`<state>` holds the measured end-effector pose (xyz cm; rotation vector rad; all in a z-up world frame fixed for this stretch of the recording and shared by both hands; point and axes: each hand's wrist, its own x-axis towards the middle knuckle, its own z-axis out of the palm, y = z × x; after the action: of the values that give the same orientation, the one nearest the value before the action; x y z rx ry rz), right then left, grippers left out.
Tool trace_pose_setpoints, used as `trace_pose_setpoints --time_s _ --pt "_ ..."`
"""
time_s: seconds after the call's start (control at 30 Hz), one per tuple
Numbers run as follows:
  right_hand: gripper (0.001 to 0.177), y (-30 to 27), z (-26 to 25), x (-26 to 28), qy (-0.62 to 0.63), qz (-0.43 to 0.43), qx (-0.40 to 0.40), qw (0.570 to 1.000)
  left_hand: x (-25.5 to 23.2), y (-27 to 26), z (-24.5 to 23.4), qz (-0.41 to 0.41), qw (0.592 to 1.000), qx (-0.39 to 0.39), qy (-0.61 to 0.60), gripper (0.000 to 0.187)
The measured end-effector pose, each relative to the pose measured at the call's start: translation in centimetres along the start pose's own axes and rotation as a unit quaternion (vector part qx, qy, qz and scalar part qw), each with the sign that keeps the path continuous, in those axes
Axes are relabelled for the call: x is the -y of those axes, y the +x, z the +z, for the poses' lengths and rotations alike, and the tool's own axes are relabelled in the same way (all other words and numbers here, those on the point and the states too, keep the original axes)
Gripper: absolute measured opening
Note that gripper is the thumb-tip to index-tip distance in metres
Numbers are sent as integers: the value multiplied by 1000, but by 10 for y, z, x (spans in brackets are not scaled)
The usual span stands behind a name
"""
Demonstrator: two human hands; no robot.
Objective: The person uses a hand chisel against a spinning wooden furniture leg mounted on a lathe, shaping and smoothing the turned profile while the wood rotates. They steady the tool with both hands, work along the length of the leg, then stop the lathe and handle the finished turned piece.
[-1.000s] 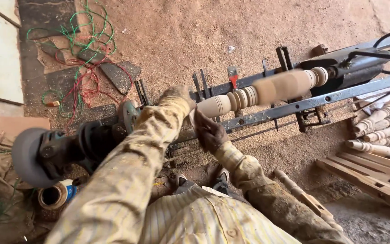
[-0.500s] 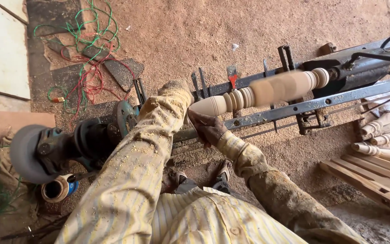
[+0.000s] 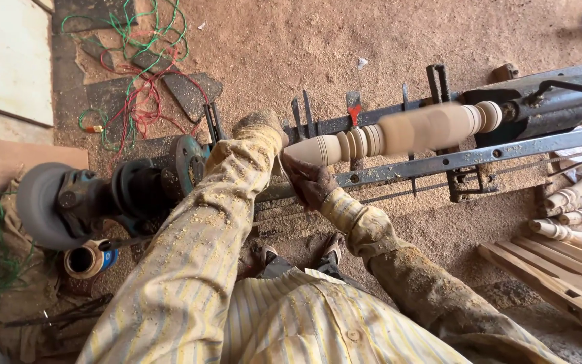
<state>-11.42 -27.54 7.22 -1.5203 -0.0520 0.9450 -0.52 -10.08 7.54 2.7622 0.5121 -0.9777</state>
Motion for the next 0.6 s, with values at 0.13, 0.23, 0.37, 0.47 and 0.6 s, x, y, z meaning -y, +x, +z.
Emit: trace_pose_setpoints --time_s 0.13,0.23,0.37,0.47,0.6 --pt "64 11 -3 -22 32 -37 8 999 4 -29 -14 -16 999 7 -36 40" --pt "63 10 0 -28 -34 -99 -12 994 6 -31 -11 -8 1000 -20 -22 47" --pt "48 9 1 -22 -211 -242 -72 944 8 -36 -10 -22 999 -27 -37 44" --pt "45 -1 3 -8 -272 -218 -95 932 9 -32 -3 -16 999 -30 -33 44" --pt "46 -1 2 -13 -302 -222 -111 920 15 -11 13 55 996 -53 34 46"
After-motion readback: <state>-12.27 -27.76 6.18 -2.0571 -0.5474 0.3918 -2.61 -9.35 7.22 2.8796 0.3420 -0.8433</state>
